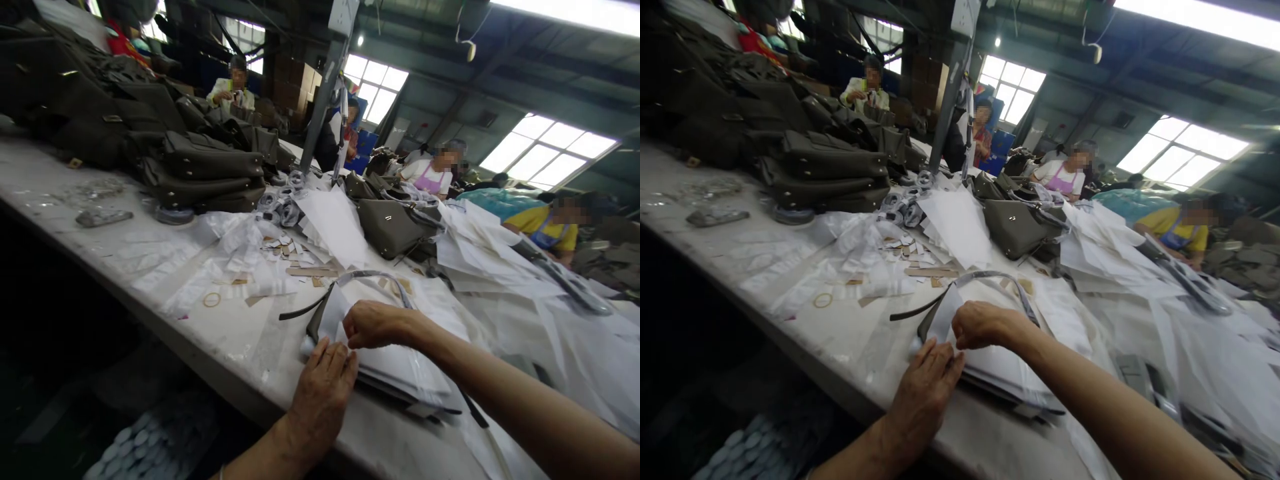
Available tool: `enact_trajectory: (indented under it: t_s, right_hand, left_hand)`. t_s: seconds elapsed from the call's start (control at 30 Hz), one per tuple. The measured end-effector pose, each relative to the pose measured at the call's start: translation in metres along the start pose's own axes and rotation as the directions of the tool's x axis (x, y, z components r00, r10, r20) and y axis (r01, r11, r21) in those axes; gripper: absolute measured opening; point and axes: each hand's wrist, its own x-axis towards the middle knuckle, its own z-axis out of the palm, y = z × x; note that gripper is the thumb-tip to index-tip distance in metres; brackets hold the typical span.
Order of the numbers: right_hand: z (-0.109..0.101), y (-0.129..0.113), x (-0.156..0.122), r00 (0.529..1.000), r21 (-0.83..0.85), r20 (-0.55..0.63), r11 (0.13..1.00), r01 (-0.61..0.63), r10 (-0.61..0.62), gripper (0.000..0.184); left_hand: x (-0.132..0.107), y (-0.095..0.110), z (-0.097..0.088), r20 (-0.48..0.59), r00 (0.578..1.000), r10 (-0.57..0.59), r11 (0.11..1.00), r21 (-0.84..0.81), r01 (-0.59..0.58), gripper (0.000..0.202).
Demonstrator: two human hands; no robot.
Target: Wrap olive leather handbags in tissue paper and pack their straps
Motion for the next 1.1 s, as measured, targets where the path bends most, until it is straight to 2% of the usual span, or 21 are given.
enact_trajectory:
  t_s: [0.1, 0.17, 0.23, 0.37, 0.5, 0.6, 0.73, 0.8, 0.9, 0.97, 1.0, 1.03, 1.1]
  right_hand:
    - [-0.007, -0.004, 0.021, 0.994, -0.135, 0.107, 0.991, 0.005, 0.009, 0.022]
    - [-0.009, -0.01, 0.031, 0.994, -0.211, 0.105, 0.977, 0.001, 0.021, 0.017]
    - [-0.008, -0.017, 0.038, 0.999, -0.261, 0.044, 0.965, -0.014, 0.027, 0.012]
    - [-0.003, -0.017, 0.048, 0.997, -0.302, -0.082, 0.953, -0.009, -0.016, 0.025]
    - [-0.002, 0.007, 0.049, 0.987, -0.267, -0.147, 0.964, 0.017, -0.058, 0.031]
    - [-0.003, 0.03, 0.037, 0.959, -0.187, -0.283, 0.981, -0.045, -0.01, 0.031]
    - [0.009, 0.04, 0.011, 0.852, -0.095, -0.509, 0.975, -0.199, 0.124, 0.02]
    - [0.024, 0.034, 0.002, 0.813, -0.014, -0.564, 0.982, -0.186, 0.146, 0.013]
    - [0.051, 0.023, 0.0, 0.78, 0.085, -0.606, 0.988, -0.131, 0.156, 0.007]
    - [0.065, 0.022, 0.0, 0.742, 0.101, -0.643, 0.981, -0.167, 0.192, 0.007]
    - [0.069, 0.024, -0.003, 0.703, 0.117, -0.674, 0.972, -0.202, 0.228, 0.011]
    - [0.073, 0.028, -0.008, 0.642, 0.161, -0.716, 0.96, -0.229, 0.273, 0.016]
    - [0.079, 0.04, -0.026, 0.483, 0.321, -0.784, 0.921, -0.222, 0.39, 0.021]
  left_hand:
    - [0.001, 0.0, 0.001, -0.02, 1.0, -0.001, 1.0, 0.021, 0.001, 0.041]
    - [0.003, 0.001, 0.0, -0.025, 1.0, -0.004, 1.0, 0.022, 0.005, 0.043]
    - [0.005, 0.001, -0.002, -0.019, 1.0, -0.01, 1.0, 0.009, 0.011, 0.045]
    - [0.005, 0.0, -0.004, 0.006, 1.0, -0.014, 1.0, -0.021, 0.015, 0.044]
    - [0.002, -0.002, -0.003, 0.055, 0.998, -0.003, 0.999, -0.038, 0.005, 0.041]
    - [0.002, -0.003, -0.004, 0.07, 0.997, 0.012, 0.999, -0.04, -0.009, 0.041]
    - [0.004, -0.003, -0.007, 0.041, 0.999, 0.029, 0.999, -0.039, -0.028, 0.041]
    - [0.005, -0.003, -0.007, 0.032, 0.999, 0.035, 0.999, -0.037, -0.034, 0.04]
    - [0.005, -0.003, -0.007, 0.069, 0.997, 0.039, 0.999, -0.019, -0.038, 0.039]
    - [0.008, -0.005, -0.008, 0.115, 0.992, 0.043, 0.999, -0.013, -0.042, 0.039]
    - [0.01, -0.006, -0.01, 0.138, 0.989, 0.049, 0.999, -0.017, -0.047, 0.038]
    - [0.013, -0.007, -0.012, 0.163, 0.985, 0.057, 0.998, -0.028, -0.054, 0.036]
    - [0.023, -0.011, -0.018, 0.232, 0.97, 0.068, 0.995, -0.085, -0.049, 0.025]
